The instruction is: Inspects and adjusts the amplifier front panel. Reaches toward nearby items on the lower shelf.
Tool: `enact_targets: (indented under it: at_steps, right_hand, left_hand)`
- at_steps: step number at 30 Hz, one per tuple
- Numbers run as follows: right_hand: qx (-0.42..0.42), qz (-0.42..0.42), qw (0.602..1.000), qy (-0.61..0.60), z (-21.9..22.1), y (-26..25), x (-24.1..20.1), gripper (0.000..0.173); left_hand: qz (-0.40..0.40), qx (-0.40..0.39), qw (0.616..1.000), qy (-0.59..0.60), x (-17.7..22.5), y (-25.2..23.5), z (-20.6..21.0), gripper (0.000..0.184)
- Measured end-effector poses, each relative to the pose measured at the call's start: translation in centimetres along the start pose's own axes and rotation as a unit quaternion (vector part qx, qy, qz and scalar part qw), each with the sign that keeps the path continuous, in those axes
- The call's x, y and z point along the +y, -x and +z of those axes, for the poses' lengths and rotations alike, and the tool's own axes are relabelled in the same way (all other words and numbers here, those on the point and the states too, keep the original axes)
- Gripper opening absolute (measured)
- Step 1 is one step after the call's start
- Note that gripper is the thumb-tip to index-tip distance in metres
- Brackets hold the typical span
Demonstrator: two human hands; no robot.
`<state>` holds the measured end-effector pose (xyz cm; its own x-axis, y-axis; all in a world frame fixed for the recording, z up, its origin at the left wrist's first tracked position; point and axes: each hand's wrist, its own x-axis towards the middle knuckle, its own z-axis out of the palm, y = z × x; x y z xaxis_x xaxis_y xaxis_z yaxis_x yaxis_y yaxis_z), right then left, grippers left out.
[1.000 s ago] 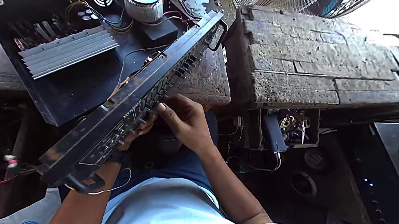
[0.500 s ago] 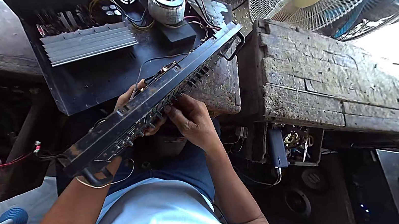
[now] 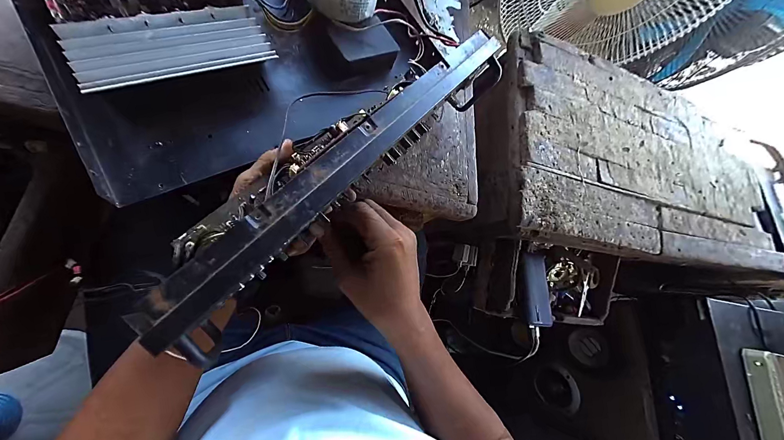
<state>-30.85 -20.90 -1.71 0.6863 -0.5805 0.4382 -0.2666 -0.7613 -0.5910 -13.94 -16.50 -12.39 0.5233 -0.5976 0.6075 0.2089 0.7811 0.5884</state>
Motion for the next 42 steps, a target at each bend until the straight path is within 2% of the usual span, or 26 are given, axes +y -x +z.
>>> enact_targets:
  at_steps: [2,3,6,7,9,11,12,14,16,17,19,20,21,22,25,27,31,33,35,38,40,42]
  right_hand:
    - [-0.007,-0.017,0.999,0.026,-0.1,-0.1,-0.5,0.012]
    - [-0.011,-0.021,0.999,0.041,-0.1,-0.2,-0.7,0.012]
    - [-0.033,-0.032,0.996,0.070,-0.3,-0.6,-0.8,0.012]
    - [-0.038,-0.038,0.996,0.071,-0.3,-0.6,-0.6,0.011]
    - [-0.040,-0.053,0.996,0.056,-0.2,-0.7,-0.2,0.010]
    - [-0.035,-0.070,0.996,0.037,0.2,-0.7,0.3,0.009]
    - [-0.033,-0.075,0.996,0.033,0.4,-0.6,0.6,0.009]
    - [-0.031,-0.083,0.995,0.036,0.8,-0.4,1.1,0.009]
    - [-0.023,-0.090,0.995,0.034,1.3,-0.2,1.4,0.009]
    - [-0.018,-0.092,0.995,0.032,1.4,-0.1,1.6,0.009]
    - [-0.010,-0.093,0.995,0.027,1.6,0.0,1.7,0.010]
    - [-0.007,-0.091,0.996,0.022,1.6,0.0,1.8,0.010]
    - [-0.004,-0.089,0.996,0.017,1.7,0.0,1.9,0.010]
    - [-0.003,-0.086,0.996,0.012,1.7,0.1,2.0,0.010]
    - [-0.005,-0.070,0.998,-0.001,1.9,0.3,2.0,0.013]
    - [-0.007,-0.063,0.998,0.000,2.0,0.3,1.9,0.014]
    - [-0.005,-0.061,0.998,0.018,2.0,0.1,1.9,0.017]
    - [-0.007,-0.061,0.998,0.024,2.0,0.1,1.9,0.018]
    - [-0.005,-0.063,0.998,0.022,2.2,0.2,2.1,0.019]
    - [-0.005,-0.065,0.997,0.034,2.2,0.4,2.1,0.019]
    - [-0.003,-0.058,0.998,0.038,2.1,0.6,1.9,0.017]
    - [0.026,-0.047,0.998,0.026,2.4,0.9,1.6,0.014]
  left_hand:
    - [-0.100,0.007,0.995,0.020,1.9,-0.6,0.5,0.048]
    - [-0.125,0.005,0.991,0.040,2.3,-0.6,0.5,0.048]
    - [-0.192,0.047,0.975,0.101,2.8,-1.1,1.2,0.032]
    - [-0.207,0.038,0.971,0.110,2.9,-0.8,0.8,0.038]
    - [-0.304,0.046,0.932,0.189,3.5,-1.9,0.6,0.029]
    - [-0.359,0.061,0.895,0.257,3.8,-2.5,0.6,0.036]
    - [-0.334,0.053,0.903,0.265,3.4,-1.4,0.1,0.034]
    - [-0.240,0.056,0.944,0.221,2.2,2.9,-0.7,0.031]
    - [-0.295,0.055,0.931,0.208,3.5,2.5,-1.4,0.032]
    - [-0.333,0.070,0.932,0.123,5.0,1.3,-1.3,0.030]
    - [-0.357,0.116,0.925,-0.056,7.5,0.1,-1.4,0.026]
    - [-0.357,0.141,0.915,-0.123,8.6,-0.2,-1.4,0.024]
    - [-0.363,0.165,0.907,-0.138,10.0,-0.5,-1.1,0.023]
    - [-0.373,0.167,0.904,-0.129,11.3,-0.8,-0.9,0.027]
    - [-0.447,0.151,0.881,-0.024,13.8,-0.9,-1.1,0.064]
    - [-0.486,0.135,0.864,-0.005,14.7,-0.5,-1.6,0.067]
    - [-0.440,0.052,0.894,0.060,16.1,2.5,-3.1,0.060]
    - [-0.405,-0.003,0.910,0.084,16.5,4.0,-3.4,0.077]
    - [-0.390,-0.055,0.918,0.039,16.9,4.2,-3.0,0.097]
    - [-0.391,-0.067,0.917,-0.034,17.0,3.7,-2.5,0.112]
    - [-0.392,-0.050,0.917,-0.057,17.0,3.5,-2.1,0.115]
    - [-0.389,-0.025,0.917,-0.086,16.9,3.5,-1.5,0.108]
